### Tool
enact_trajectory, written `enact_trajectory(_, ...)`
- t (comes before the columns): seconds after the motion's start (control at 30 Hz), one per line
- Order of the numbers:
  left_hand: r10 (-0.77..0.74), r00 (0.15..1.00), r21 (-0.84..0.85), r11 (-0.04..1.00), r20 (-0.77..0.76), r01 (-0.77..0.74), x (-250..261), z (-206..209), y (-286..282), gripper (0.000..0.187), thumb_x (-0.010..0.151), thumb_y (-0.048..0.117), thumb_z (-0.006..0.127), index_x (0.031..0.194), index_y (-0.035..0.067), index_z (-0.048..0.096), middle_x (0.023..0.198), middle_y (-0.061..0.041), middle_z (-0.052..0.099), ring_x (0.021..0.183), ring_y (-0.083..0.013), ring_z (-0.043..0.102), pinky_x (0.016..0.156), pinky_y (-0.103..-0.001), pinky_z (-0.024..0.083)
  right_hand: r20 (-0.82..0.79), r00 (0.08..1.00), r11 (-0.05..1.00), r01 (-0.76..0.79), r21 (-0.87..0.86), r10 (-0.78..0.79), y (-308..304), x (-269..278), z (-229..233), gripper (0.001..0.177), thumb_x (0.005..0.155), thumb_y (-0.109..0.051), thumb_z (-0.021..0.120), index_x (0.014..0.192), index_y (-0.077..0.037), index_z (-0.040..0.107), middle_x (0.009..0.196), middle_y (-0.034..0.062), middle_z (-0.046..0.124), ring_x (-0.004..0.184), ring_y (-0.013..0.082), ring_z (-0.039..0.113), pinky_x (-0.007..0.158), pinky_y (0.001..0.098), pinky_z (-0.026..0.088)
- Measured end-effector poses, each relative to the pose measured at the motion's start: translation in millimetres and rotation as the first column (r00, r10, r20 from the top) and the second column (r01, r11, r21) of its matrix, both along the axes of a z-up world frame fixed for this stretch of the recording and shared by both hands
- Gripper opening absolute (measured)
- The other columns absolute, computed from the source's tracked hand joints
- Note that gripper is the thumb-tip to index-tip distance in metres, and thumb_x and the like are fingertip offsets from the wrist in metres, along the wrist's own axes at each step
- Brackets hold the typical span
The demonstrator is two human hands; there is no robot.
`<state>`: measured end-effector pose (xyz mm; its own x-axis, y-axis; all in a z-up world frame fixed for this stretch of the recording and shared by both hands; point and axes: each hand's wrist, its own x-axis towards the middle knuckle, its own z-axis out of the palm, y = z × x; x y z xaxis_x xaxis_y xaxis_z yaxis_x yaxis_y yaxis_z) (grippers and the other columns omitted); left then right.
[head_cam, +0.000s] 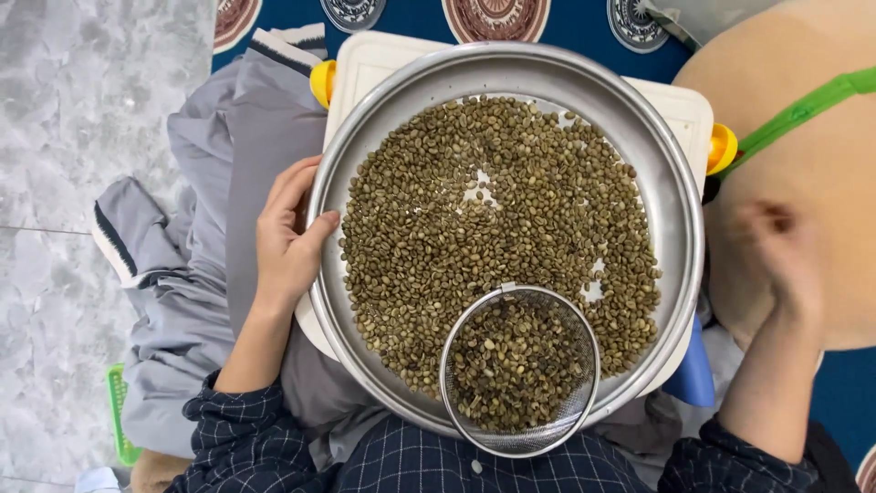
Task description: Manually sorting green coffee beans in a large metal tray to remove defects and debris.
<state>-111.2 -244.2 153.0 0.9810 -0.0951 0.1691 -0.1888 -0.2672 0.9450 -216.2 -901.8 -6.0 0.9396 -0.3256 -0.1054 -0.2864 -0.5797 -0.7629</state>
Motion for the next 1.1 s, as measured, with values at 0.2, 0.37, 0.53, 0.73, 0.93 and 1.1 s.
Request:
enact_trajectory(0.2,-0.021,0.999,0.02,1.0,0.042,0.021,-3,4,1,0.047,0.083,-0.005,0.068,0.13,-0.005,0.063,0.139,-0.021,0.056,0.132,-0.0329,0.053,0.11,-0.045,0.043,0.222,0.906,0.93,-0.367,-0.009,0.359,181,25,187,0.022,0.101,-0.001,0.073,0.123,-0.001,0.071,0.109,0.0177,0.071,0.101,0.0256,0.068,0.094,0.0388,0.056)
enact_trajectory(0.37,-0.029,0.996,0.04,0.999,0.08,0.026,-10,9,-1,0.047,0.083,-0.006,0.068,0.13,-0.006,0.063,0.138,-0.023,0.057,0.131,-0.0347,0.054,0.109,-0.046,0.044,-0.108,0.507,0.495,-0.86,-0.12,0.855,281,55,253,0.033,0.092,-0.027,0.069,0.113,-0.003,0.074,0.093,0.0152,0.078,0.08,0.0253,0.075,0.073,0.0375,0.064)
enact_trajectory(0.53,-0.039,0.996,0.06,0.998,0.079,0.034,-15,18,0,0.047,0.082,-0.007,0.068,0.129,-0.008,0.063,0.135,-0.025,0.058,0.129,-0.0391,0.056,0.106,-0.047,0.046,-0.177,0.258,0.245,-0.965,-0.091,0.95,305,64,241,0.023,0.101,-0.025,0.059,0.102,-0.008,0.075,0.081,0.0069,0.077,0.07,0.0222,0.076,0.067,0.0338,0.064)
enact_trajectory(0.73,-0.05,0.997,0.047,0.998,0.06,0.047,-12,18,3,0.047,0.081,-0.007,0.068,0.128,-0.009,0.062,0.137,-0.025,0.057,0.129,-0.0388,0.055,0.106,-0.047,0.046,-0.17,0.468,0.444,-0.881,-0.164,0.867,299,63,249,0.021,0.102,-0.018,0.057,0.098,-0.006,0.073,0.073,0.0067,0.074,0.062,0.0202,0.071,0.061,0.0318,0.06)
enact_trajectory(0.93,-0.052,0.998,0.014,0.999,0.026,0.051,-8,13,11,0.049,0.081,-0.006,0.069,0.13,-0.007,0.062,0.138,-0.023,0.057,0.13,-0.0372,0.056,0.106,-0.044,0.047,-0.035,0.687,0.685,-0.726,-0.059,0.725,298,62,235,0.019,0.101,-0.015,0.059,0.1,-0.003,0.073,0.066,0.0109,0.069,0.059,0.0222,0.063,0.055,0.035,0.053)
enact_trajectory(1.1,-0.057,0.998,0.03,0.998,0.037,0.056,-7,16,12,0.05,0.081,-0.007,0.069,0.13,-0.007,0.063,0.137,-0.023,0.057,0.129,-0.0389,0.056,0.106,-0.044,0.048,0.061,0.815,0.816,-0.578,0.02,0.576,294,64,209,0.018,0.104,-0.014,0.059,0.103,-0.001,0.072,0.068,0.0098,0.068,0.059,0.0202,0.059,0.056,0.0331,0.05)
